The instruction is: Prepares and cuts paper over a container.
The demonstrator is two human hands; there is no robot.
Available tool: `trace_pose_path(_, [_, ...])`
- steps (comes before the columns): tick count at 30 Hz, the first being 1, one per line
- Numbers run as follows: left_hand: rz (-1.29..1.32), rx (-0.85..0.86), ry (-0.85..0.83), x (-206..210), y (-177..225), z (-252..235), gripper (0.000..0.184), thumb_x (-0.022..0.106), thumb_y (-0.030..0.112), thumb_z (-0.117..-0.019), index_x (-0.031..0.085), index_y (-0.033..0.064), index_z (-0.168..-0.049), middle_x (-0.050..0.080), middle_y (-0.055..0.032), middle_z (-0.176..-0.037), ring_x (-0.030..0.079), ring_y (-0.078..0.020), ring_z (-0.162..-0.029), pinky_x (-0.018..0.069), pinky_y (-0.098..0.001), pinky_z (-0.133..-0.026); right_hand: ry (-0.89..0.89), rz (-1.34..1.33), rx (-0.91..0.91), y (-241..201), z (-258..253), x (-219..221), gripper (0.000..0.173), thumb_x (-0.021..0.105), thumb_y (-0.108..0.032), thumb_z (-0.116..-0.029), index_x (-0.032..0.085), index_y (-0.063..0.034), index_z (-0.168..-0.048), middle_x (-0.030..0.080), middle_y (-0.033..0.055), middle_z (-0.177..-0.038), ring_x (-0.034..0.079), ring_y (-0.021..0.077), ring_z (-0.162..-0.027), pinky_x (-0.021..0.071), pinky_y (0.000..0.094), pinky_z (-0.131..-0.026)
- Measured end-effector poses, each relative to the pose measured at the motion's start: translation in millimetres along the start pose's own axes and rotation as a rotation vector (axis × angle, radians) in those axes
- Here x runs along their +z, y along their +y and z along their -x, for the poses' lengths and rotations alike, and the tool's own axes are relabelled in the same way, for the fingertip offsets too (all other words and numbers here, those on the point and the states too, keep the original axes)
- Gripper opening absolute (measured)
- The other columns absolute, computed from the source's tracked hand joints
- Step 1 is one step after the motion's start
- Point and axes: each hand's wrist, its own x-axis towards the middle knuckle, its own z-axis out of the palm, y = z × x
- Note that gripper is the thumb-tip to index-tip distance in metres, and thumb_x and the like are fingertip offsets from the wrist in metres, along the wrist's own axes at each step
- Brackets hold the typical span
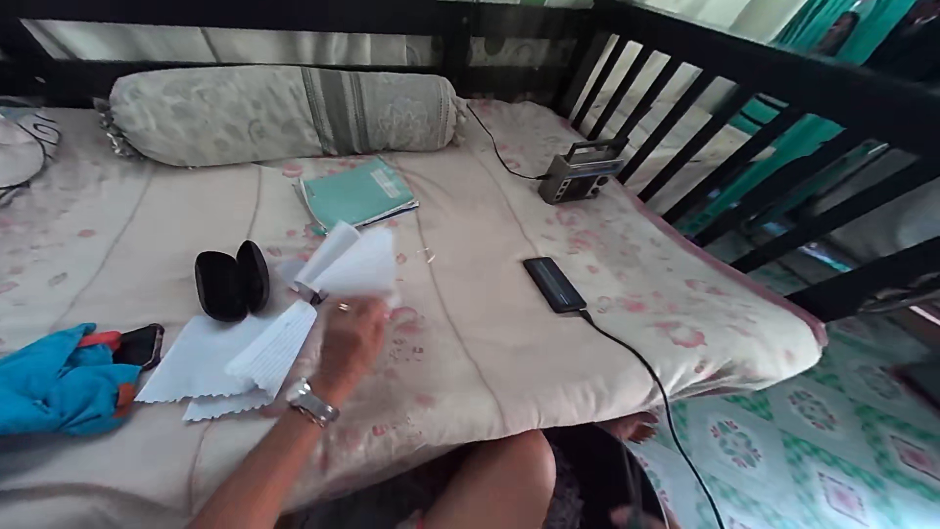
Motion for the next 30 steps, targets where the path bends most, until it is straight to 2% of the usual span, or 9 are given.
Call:
trace_pose_path(2, [0.062,0.145,-0.032,19.1,28.8,18.2,0.02,0.06,0.01,-0.096,0.075,-0.0032,-0.098,0.074,-0.02,-0.107,0.072,-0.0393,-0.1,0.0526,-0.0597,-0.093,-0.037,0.015,-0.102,-7.0,-9.3,-3.1,0.069,0.075,-0.032,-0.0876,0.047,0.0096,-0.135,0.066,0.0009,-0.105,0.065,0.0029,-0.092,0.0559,0.0238,-0.082])
trace_pose_path(4, [0.138,0.213,-0.141,28.4,46.9,31.9,0.02,0.06,0.011,-0.0957,0.074,-0.0031,-0.096,0.074,-0.0198,-0.111,0.072,-0.0399,-0.104,0.0514,-0.061,-0.096,-0.055,0.184,-0.141,-28.7,-38.2,0.6,0.094,0.072,-0.053,-0.0832,0.041,0.0131,-0.143,0.067,0.0126,-0.114,0.064,0.0122,-0.099,0.0547,0.031,-0.086])
trace_pose_path(9, [0.226,0.305,-0.186,34.7,45.7,36.7,0.02,0.064,0.014,-0.0895,0.076,-0.0021,-0.092,0.075,-0.0215,-0.101,0.072,-0.0413,-0.1,0.0556,-0.057,-0.09,-0.021,0.48,0.029,-73.6,-100.9,20.9,0.062,0.075,-0.013,-0.0895,0.049,0.0048,-0.142,0.068,0.0234,-0.097,0.066,0.0352,-0.084,0.0531,0.0542,-0.08])
trace_pose_path(12, [0.357,0.327,-0.423,29.1,39.8,27.2,0.021,0.062,0.012,-0.0911,0.07,-0.0075,-0.09,0.066,-0.0265,-0.129,0.063,-0.0449,-0.123,0.0479,-0.059,-0.104,-0.035,0.581,0.098,-85.2,-113.7,25.1,0.058,0.075,-0.016,-0.0921,0.051,0.0029,-0.142,0.068,0.0248,-0.096,0.065,0.0396,-0.084,0.0509,0.0587,-0.081])
trace_pose_path(16, [0.433,0.15,-0.832,19.0,39.8,-3.7,0.036,0.051,0.012,-0.1012,0.063,-0.0121,-0.125,0.067,-0.0302,-0.122,0.065,-0.046,-0.115,0.0482,-0.0582,-0.101,0.057,0.594,-0.024,-101.1,-128.9,22.8,0.05,0.071,-0.015,-0.094,0.056,0.0065,-0.136,0.069,0.0264,-0.102,0.067,0.04,-0.089,0.0519,0.0592,-0.083])
trace_pose_path(19, [0.504,-0.027,-0.841,22.4,36.1,-20.1,0.032,0.05,0.011,-0.103,0.063,-0.0125,-0.121,0.068,-0.0311,-0.1,0.067,-0.0435,-0.093,0.0514,-0.0558,-0.086,0.077,0.554,-0.048,-112.4,-161.6,28.0,0.053,0.07,-0.018,-0.0962,0.051,0.0077,-0.139,0.066,0.0283,-0.114,0.066,0.0397,-0.1,0.0511,0.0555,-0.089])
trace_pose_path(26, [0.595,-0.485,-0.886,20.1,19.9,-32.4,0.033,0.053,0.015,-0.107,0.06,-0.0107,-0.127,0.066,-0.0275,-0.109,0.064,-0.0326,-0.097,0.0501,-0.048,-0.092,-0.445,0.636,0.096,-105.8,-209.3,35.0,0.074,0.074,-0.024,-0.0928,0.039,0.0065,-0.151,0.046,0.0331,-0.147,0.045,0.0453,-0.138,0.0354,0.057,-0.114])
trace_pose_path(28, [0.661,-0.642,-0.874,21.6,14.3,-33.3,0.032,0.052,0.014,-0.1079,0.058,-0.0095,-0.128,0.065,-0.0268,-0.114,0.067,-0.0301,-0.098,0.0536,-0.0451,-0.091,-0.332,0.627,0.06,-112.3,-201.5,37.4,0.071,0.071,-0.023,-0.095,0.04,0.0064,-0.151,0.043,0.0314,-0.151,0.042,0.0433,-0.141,0.0333,0.056,-0.116])
trace_pose_path(30, [0.676,-0.74,-0.844,25.4,9.9,-32.4,0.032,0.052,0.015,-0.108,0.058,-0.008,-0.129,0.065,-0.0257,-0.114,0.068,-0.0281,-0.093,0.056,-0.0429,-0.086,-0.045,0.745,-0.114,-110.3,-192.9,54.5,0.059,0.069,-0.022,-0.0955,0.051,0.0076,-0.143,0.047,0.0333,-0.146,0.044,0.051,-0.137,0.0335,0.0685,-0.108])
